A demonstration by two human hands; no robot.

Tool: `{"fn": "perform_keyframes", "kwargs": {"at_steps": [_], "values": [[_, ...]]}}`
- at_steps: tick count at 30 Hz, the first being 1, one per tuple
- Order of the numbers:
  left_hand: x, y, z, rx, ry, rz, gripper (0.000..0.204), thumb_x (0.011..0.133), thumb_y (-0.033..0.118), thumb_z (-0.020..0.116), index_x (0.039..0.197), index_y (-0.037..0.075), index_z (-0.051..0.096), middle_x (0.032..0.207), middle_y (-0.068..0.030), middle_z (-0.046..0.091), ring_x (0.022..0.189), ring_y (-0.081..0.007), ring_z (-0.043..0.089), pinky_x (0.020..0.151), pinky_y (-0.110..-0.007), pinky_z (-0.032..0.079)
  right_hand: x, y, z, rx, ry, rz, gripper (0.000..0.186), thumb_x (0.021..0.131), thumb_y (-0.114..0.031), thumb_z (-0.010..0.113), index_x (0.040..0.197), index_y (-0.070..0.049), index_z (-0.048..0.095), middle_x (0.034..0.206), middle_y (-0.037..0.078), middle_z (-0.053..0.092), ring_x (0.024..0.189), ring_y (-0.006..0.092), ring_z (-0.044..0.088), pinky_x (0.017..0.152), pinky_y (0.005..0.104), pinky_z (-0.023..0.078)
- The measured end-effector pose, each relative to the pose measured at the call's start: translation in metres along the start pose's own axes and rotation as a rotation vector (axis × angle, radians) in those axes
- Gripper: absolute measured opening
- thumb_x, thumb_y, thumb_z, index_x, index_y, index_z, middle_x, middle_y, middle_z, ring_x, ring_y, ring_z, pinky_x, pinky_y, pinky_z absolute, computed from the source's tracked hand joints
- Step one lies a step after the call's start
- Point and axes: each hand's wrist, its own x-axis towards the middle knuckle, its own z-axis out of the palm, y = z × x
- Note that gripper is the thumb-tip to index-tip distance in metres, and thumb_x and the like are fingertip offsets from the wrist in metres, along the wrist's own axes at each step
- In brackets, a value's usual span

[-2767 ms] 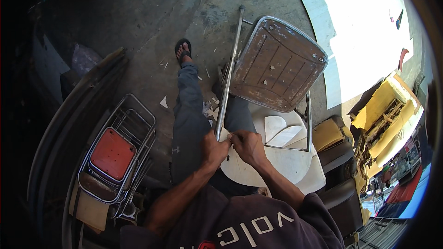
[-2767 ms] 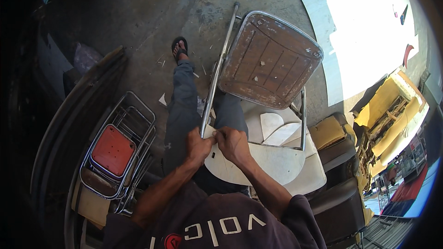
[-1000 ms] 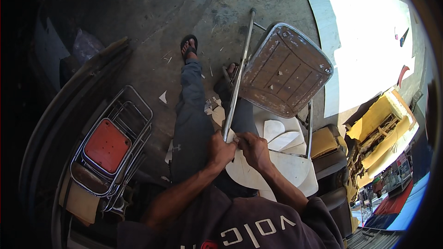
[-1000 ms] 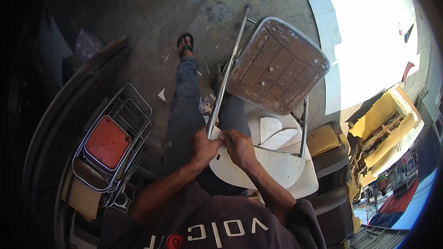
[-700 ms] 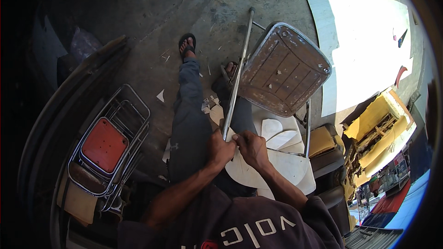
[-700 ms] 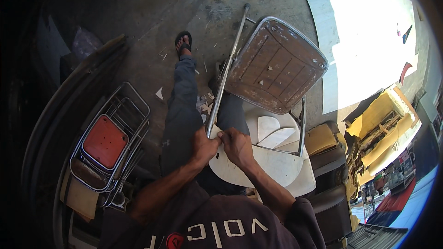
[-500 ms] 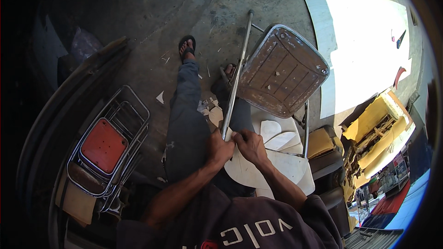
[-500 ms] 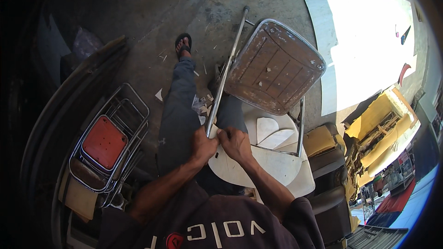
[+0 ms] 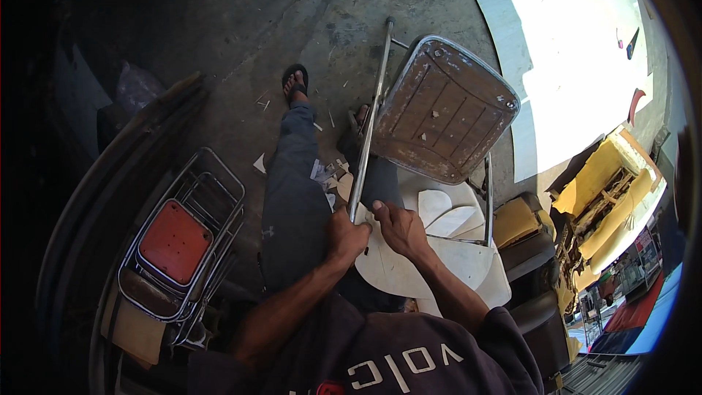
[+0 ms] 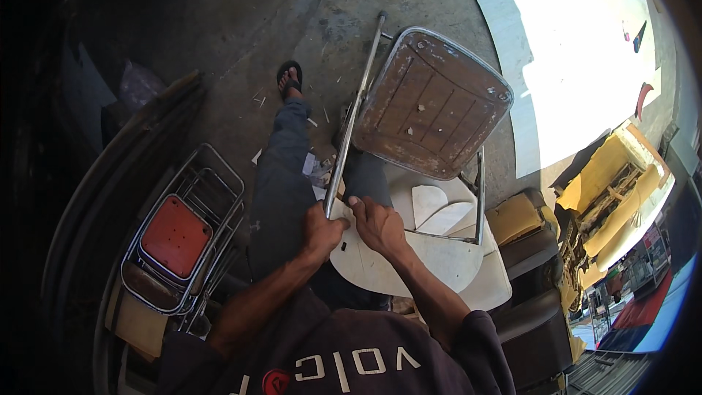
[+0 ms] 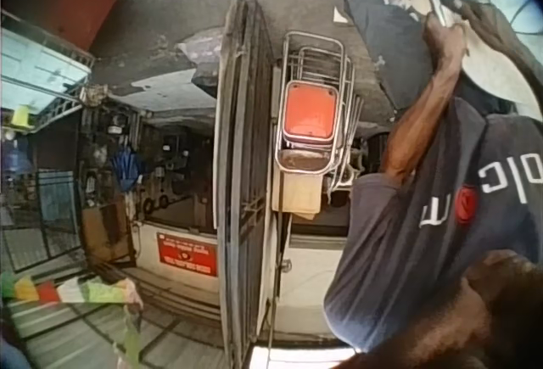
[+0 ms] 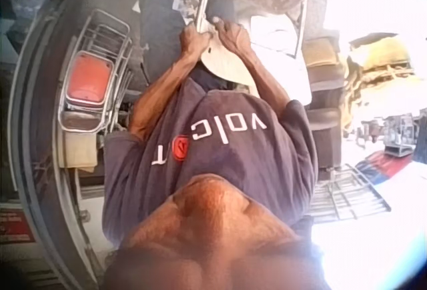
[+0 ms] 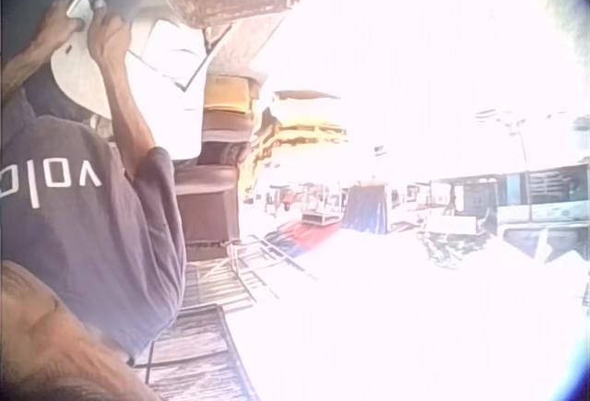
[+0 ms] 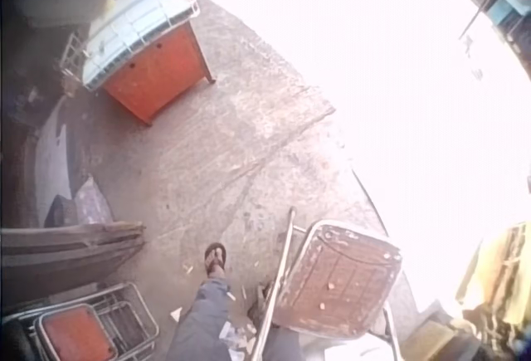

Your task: The person marks a curved wooden board by hand and then uses a screwdriver to attach the board to the metal frame of a folding chair.

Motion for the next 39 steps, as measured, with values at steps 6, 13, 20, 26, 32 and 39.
{"fn": "perform_keyframes", "kwargs": {"at_steps": [6,13,20,26,32,39], "values": [[0.0,-0.005,0.002,-0.025,0.029,-0.006,0.024,0.076,0.002,0.073,0.1,-0.002,0.069,0.084,-0.0117,0.071,0.077,-0.0204,0.07,0.069,-0.037,0.055,-0.008,0.01,-0.011,0.193,0.069,-0.444,0.021,0.094,-0.009,0.066,0.113,-0.001,0.068,0.098,0.019,0.068,0.086,0.0399,0.068,0.074,0.045,0.055],[0.0,-0.002,0.002,0.001,0.022,-0.022,0.033,0.078,0.011,0.078,0.103,-0.006,0.064,0.089,-0.0226,0.072,0.081,-0.0347,0.074,0.072,-0.042,0.058,-0.002,0.012,0.005,0.191,0.175,-0.45,0.013,0.094,-0.01,0.067,0.1,0.001,0.069,0.09,0.02,0.067,0.081,0.0426,0.067,0.072,0.0468,0.055],[0.0,0.0,0.003,0.008,0.028,-0.035,0.023,0.075,0.004,0.075,0.096,-0.002,0.068,0.083,-0.015,0.071,0.077,-0.0264,0.072,0.071,-0.039,0.056,-0.006,0.004,0.01,0.086,0.183,-0.186,0.017,0.095,-0.015,0.067,0.097,0.002,0.067,0.085,0.025,0.065,0.078,0.0471,0.066,0.069,0.049,0.053],[0.0,-0.006,0.002,-0.006,0.024,-0.03,0.031,0.075,0.007,0.074,0.102,-0.005,0.065,0.087,-0.0211,0.072,0.08,-0.0325,0.075,0.072,-0.042,0.058,-0.007,0.01,-0.014,0.225,0.127,-0.452,0.018,0.093,-0.009,0.067,0.109,0.0,0.069,0.084,0.02,0.066,0.08,0.0435,0.067,0.07,0.0466,0.055],[-0.003,0.004,-0.002,0.008,0.025,-0.015,0.031,0.076,0.007,0.075,0.103,-0.004,0.065,0.088,-0.0202,0.073,0.082,-0.0323,0.075,0.072,-0.041,0.058,0.003,0.014,-0.007,0.161,0.071,-0.453,0.017,0.092,-0.007,0.067,0.109,-0.002,0.068,0.091,0.019,0.067,0.082,0.0416,0.069,0.072,0.0463,0.055],[-0.001,-0.003,0.002,0.018,0.045,0.006,0.028,0.077,0.008,0.076,0.1,-0.004,0.066,0.086,-0.0199,0.072,0.08,-0.0317,0.075,0.071,-0.041,0.058,0.001,0.009,-0.01,0.125,0.078,-0.491,0.012,0.092,-0.008,0.067,0.102,-0.001,0.067,0.091,0.02,0.069,0.082,0.042,0.069,0.069,0.0469,0.056]]}}
